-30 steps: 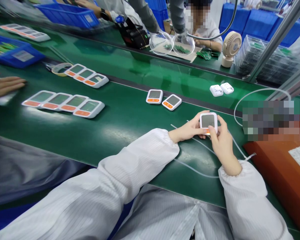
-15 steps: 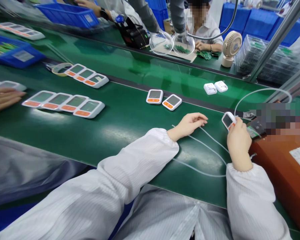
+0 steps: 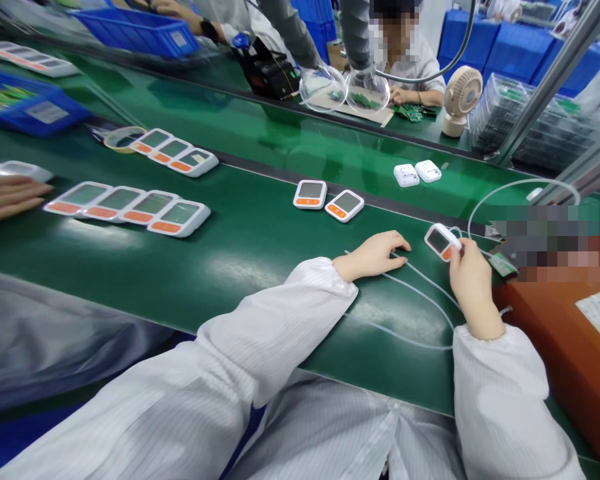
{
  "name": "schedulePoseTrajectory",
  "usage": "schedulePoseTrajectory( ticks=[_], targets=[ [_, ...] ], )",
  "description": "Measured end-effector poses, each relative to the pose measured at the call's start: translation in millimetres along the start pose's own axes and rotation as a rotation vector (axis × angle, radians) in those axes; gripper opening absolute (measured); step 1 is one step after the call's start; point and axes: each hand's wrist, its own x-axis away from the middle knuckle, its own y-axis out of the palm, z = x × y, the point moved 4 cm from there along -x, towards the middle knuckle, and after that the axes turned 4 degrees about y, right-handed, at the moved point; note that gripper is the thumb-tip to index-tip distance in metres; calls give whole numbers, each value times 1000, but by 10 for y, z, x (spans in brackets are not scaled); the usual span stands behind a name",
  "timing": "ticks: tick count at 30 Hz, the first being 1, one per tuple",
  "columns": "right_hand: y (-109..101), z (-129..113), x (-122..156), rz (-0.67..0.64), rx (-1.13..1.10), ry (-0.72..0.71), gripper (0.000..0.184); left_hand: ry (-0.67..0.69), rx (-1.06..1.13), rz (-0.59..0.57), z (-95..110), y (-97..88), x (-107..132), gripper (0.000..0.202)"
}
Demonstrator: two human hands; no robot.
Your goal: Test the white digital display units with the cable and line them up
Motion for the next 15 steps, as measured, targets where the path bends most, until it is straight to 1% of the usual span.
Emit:
schedulePoseTrajectory(
  ticks=[2, 5, 9, 13, 15],
  targets=[
    [33, -46, 16, -54, -103, -33, 36, 1, -16, -6, 10, 3, -7, 27],
    [58, -119, 52, -90, -138, -47, 39, 0, -29, -10, 32, -2, -16, 25],
    [33, -125, 49, -57, -18, 20, 36, 6, -41, -26, 55, 10, -18, 27],
    [-36, -9, -12, -18, 130, 153, 33, 9, -40, -33, 51, 17, -12, 27],
    [-62, 53, -41, -1, 171, 186, 35, 10, -37, -33, 48, 13, -11, 27]
  ],
)
